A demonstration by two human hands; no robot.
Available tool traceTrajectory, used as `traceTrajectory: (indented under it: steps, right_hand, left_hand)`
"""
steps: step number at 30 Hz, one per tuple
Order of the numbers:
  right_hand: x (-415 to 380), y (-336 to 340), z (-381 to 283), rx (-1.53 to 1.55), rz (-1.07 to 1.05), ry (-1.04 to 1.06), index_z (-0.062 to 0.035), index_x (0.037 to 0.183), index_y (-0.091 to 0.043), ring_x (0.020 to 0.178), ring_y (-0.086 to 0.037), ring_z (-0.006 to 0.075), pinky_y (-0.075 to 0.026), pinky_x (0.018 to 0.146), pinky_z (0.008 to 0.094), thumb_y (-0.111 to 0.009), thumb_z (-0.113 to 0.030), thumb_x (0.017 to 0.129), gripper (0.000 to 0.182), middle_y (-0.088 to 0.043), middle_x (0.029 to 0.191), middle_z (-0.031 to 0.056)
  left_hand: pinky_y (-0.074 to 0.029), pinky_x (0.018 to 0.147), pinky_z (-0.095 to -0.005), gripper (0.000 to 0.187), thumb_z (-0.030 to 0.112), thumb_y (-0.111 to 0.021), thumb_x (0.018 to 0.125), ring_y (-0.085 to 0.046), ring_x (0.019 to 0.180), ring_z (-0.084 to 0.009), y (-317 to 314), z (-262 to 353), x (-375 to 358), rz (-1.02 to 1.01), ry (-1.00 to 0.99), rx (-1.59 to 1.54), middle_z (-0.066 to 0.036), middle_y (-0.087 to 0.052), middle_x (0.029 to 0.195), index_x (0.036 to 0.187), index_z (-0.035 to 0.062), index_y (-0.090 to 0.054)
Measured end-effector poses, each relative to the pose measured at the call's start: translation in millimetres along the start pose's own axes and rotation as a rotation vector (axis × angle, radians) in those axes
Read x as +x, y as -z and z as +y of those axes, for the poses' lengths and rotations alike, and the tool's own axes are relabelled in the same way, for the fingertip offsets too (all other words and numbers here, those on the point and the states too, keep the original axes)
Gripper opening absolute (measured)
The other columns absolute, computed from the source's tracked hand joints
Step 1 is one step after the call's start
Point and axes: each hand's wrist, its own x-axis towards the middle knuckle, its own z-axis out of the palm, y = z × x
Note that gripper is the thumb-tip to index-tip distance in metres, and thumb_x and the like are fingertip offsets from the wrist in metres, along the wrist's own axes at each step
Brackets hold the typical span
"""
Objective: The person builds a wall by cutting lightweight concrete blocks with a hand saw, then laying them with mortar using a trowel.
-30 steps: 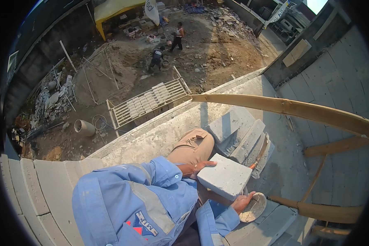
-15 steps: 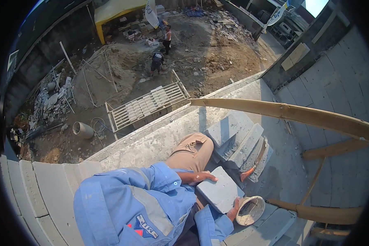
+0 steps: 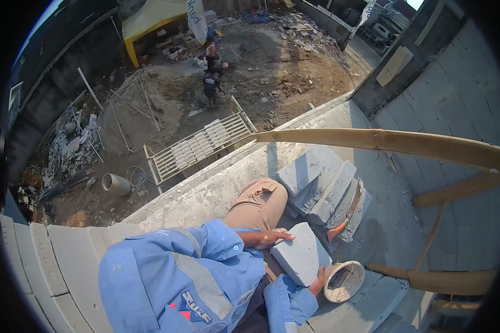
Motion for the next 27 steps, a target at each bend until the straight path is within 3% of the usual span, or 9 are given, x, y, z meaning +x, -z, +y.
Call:
traceTrajectory:
  steps: [4, 11, 19, 27]
  right_hand:
    - [3, -5, 4, 0.024, -0.009, -0.009, 0.0063, 0.139, -0.050, 0.117, -0.061, 0.0262, -0.045, 0.104, 0.0367, -0.060, -0.052, 0.096, 0.073, -0.061, 0.133, 0.0147]
    - [2, -9, 6, 0.045, -0.018, -0.031, 0.0061, 0.139, -0.050, 0.117, -0.061, 0.0264, -0.045, 0.104, 0.0367, -0.060, -0.051, 0.096, 0.072, -0.061, 0.133, 0.0143]
    - [-10, -7, 4, 0.052, -0.016, -0.061, 0.0058, 0.139, -0.050, 0.117, -0.061, 0.0266, -0.045, 0.104, 0.0367, -0.061, -0.050, 0.096, 0.071, -0.061, 0.133, 0.0139]
    - [-21, -4, 8, 0.078, -0.009, -0.093, 0.0055, 0.139, -0.050, 0.118, -0.061, 0.0268, -0.045, 0.104, 0.0366, -0.061, -0.048, 0.097, 0.069, -0.062, 0.133, 0.0135]
  left_hand:
    - [-0.048, 0.071, -0.0372, 0.082, 0.068, -0.070, 0.080, -0.061, 0.097, -0.0213, 1, -2, 3, -0.024, 0.004, -0.033, -0.010, -0.061, 0.111, 0.132, 0.0073, -0.051]
    - [-0.045, 0.067, -0.0394, 0.081, 0.069, -0.067, 0.082, -0.061, 0.098, -0.0224, -1, 4, -4, -0.029, 0.028, -0.028, -0.010, -0.062, 0.111, 0.132, 0.0069, -0.055]
    - [-0.047, 0.078, -0.0507, 0.083, 0.068, -0.065, 0.084, -0.060, 0.111, -0.0312, -1, 2, -1, -0.048, 0.042, -0.075, -0.016, -0.060, 0.123, 0.138, 0.0064, -0.053]
    - [-0.045, 0.087, -0.0503, 0.087, 0.069, -0.066, 0.083, -0.055, 0.119, -0.0302, 0, 2, 0, -0.060, 0.063, -0.072, -0.013, -0.055, 0.134, 0.144, 0.0108, -0.046]
